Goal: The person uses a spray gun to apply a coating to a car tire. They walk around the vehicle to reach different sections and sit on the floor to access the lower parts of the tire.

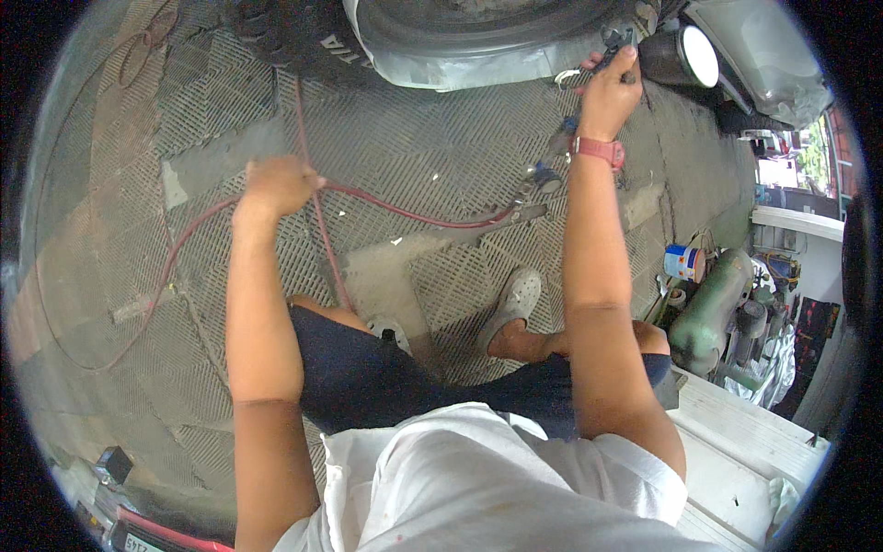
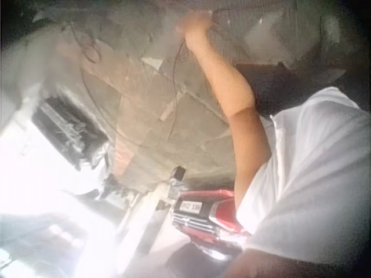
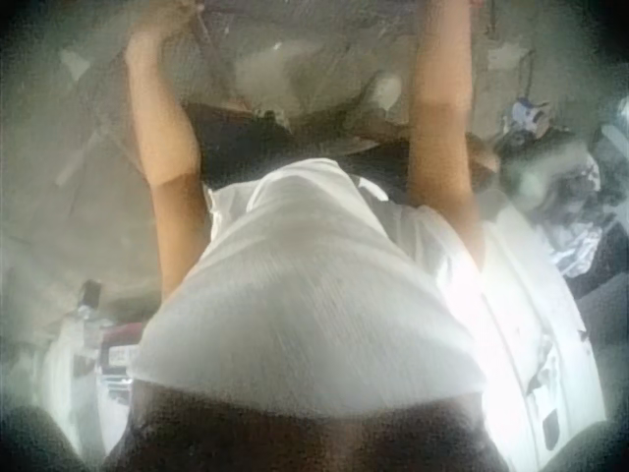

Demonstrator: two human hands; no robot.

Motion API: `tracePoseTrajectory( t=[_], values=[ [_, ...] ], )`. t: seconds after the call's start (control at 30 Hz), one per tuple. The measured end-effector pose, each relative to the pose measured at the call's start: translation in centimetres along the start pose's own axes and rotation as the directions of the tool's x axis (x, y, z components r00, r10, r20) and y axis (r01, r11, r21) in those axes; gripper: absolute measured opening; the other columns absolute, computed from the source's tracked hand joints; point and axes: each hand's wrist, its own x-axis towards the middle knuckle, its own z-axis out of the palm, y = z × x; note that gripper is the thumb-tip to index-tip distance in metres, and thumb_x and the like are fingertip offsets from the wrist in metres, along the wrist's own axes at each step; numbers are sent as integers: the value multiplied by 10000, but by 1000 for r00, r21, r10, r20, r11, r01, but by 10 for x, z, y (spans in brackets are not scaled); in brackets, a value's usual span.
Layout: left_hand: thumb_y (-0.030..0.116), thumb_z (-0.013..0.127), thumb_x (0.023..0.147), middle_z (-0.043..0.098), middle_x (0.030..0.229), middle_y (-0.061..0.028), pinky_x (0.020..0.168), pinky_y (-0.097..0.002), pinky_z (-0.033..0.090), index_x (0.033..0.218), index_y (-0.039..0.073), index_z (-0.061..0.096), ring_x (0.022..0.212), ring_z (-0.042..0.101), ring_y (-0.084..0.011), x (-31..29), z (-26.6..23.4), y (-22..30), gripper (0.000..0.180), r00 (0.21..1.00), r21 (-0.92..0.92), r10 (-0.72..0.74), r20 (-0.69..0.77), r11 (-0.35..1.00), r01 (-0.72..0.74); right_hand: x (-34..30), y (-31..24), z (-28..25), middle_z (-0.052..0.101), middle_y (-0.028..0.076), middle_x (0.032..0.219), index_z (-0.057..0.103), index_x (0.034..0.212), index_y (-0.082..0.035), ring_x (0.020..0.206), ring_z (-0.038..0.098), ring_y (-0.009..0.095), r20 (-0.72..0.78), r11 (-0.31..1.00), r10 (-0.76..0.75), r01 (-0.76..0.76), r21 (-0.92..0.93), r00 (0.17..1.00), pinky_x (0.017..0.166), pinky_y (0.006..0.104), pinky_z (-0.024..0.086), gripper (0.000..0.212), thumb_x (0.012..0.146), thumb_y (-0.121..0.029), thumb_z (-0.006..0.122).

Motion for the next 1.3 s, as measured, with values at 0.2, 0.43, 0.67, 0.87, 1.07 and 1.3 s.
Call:
tracePoseTrajectory(
  t=[0.2,0.43,0.67,0.87,1.07,1.3],
  values=[
    [438,666,1012,786,1239,-147,1258,-678,246,1133,175,840,1266,692,-394,13,-13,27,338,966,-6,30,255,1000,-29,-3,26,-4,740,144,776,715,1056,76,608,697,187,168,967,155,-115,-225,973,573,350,540,611,1122,-507,542],
    [409,665,1009,773,1276,-158,1264,-713,209,1156,152,836,1291,678,-402,9,-13,16,343,948,-9,12,318,1000,-10,-90,18,47,764,135,861,674,1145,46,655,741,190,460,915,399,-381,-135,794,444,310,523,618,1128,-545,496],
    [434,659,1008,785,1217,-184,1161,-625,423,1176,100,826,1248,692,-425,16,-5,11,410,905,-12,134,404,990,-142,-116,-6,44,781,153,878,694,1163,48,691,759,192,678,874,386,-482,-53,625,445,311,525,641,1132,-554,476],
    [458,675,993,784,1189,-201,1073,-542,511,1147,82,827,1165,720,-429,20,5,50,434,887,55,201,415,968,-245,-55,44,21,777,145,827,709,1219,46,667,757,177,462,887,448,-316,-337,765,470,310,553,649,1122,-559,495],
    [450,684,985,798,1118,-196,1048,-535,520,1140,79,827,1115,740,-420,29,12,60,427,871,-4,236,430,966,-259,-11,55,-24,775,176,853,729,1227,73,691,773,246,183,924,160,-82,-374,970,637,391,606,686,1095,-574,544],
    [442,690,974,798,1136,-183,1084,-580,485,1138,119,829,1149,736,-406,40,16,46,388,897,46,144,418,983,-179,-48,83,-9,763,183,860,718,1200,71,673,750,221,270,916,331,-239,-322,904,585,380,580,662,1121,-551,505]
  ],
)
